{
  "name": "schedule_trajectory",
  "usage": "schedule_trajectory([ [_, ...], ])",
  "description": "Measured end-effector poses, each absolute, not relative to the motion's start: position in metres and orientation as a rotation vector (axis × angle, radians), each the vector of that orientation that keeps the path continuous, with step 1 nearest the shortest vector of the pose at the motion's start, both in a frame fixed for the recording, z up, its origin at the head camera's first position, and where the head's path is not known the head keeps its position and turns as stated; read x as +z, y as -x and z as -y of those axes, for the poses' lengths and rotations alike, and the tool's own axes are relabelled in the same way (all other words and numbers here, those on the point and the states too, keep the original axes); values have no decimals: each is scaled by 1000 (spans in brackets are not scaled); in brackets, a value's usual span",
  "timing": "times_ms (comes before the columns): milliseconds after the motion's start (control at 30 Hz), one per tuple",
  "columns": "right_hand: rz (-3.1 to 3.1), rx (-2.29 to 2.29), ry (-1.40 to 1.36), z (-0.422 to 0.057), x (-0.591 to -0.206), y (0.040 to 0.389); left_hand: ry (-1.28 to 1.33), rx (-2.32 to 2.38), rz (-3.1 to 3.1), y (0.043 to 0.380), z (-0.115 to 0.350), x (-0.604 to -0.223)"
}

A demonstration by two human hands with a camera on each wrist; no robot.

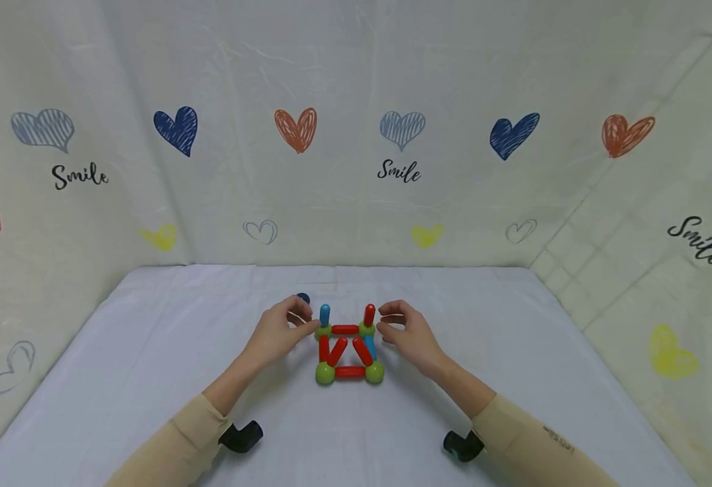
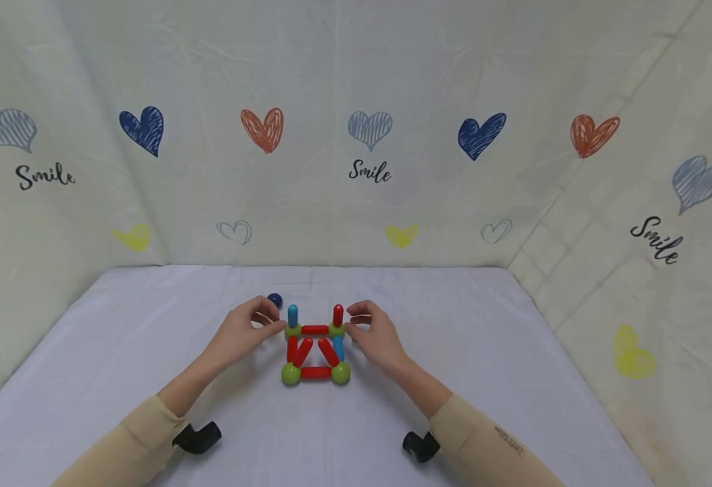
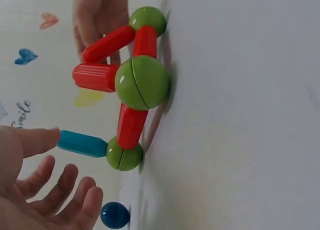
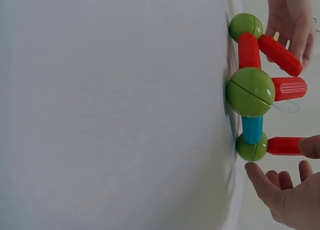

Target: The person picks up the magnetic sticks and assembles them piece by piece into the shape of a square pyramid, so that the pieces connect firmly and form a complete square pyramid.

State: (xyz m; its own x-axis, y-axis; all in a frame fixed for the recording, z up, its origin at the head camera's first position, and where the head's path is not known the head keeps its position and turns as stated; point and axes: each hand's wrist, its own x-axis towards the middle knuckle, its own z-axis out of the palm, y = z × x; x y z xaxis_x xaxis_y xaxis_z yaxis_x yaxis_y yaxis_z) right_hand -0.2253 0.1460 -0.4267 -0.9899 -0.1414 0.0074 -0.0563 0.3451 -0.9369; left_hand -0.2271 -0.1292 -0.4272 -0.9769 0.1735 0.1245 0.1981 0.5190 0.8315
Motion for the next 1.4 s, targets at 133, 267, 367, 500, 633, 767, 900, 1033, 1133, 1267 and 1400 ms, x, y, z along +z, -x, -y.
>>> schedule_trajectory([
  [133, -2480, -1768, 180, -143, -429, 231, 295, -1565, 2686, 233, 126, -430],
  [267, -2421, -1831, 184, -139, -430, 236, 353, -1705, 2653, 237, 122, -433],
  [367, -2364, -1891, 181, -136, -430, 237, 410, -1810, 2614, 238, 119, -434],
  [500, -2326, -1923, 171, -134, -428, 236, 446, -1921, 2568, 238, 117, -436],
  [633, -2322, -1917, 163, -133, -429, 237, 416, -1957, 2557, 238, 115, -437],
  [767, -2322, -1911, 159, -133, -430, 238, 394, -1965, 2557, 239, 115, -438],
  [900, -2337, -1911, 160, -133, -431, 238, 405, -1954, 2557, 239, 114, -438],
  [1033, -2356, -1893, 191, -133, -432, 238, 433, -1929, 2564, 238, 114, -439],
  [1133, -2369, -1877, 222, -133, -432, 238, 450, -1908, 2579, 237, 113, -438],
  [1267, -2393, -1851, 264, -133, -434, 238, 495, -1855, 2608, 236, 113, -437],
  [1400, -2429, -1805, 323, -134, -435, 238, 552, -1822, 2622, 235, 113, -437],
])
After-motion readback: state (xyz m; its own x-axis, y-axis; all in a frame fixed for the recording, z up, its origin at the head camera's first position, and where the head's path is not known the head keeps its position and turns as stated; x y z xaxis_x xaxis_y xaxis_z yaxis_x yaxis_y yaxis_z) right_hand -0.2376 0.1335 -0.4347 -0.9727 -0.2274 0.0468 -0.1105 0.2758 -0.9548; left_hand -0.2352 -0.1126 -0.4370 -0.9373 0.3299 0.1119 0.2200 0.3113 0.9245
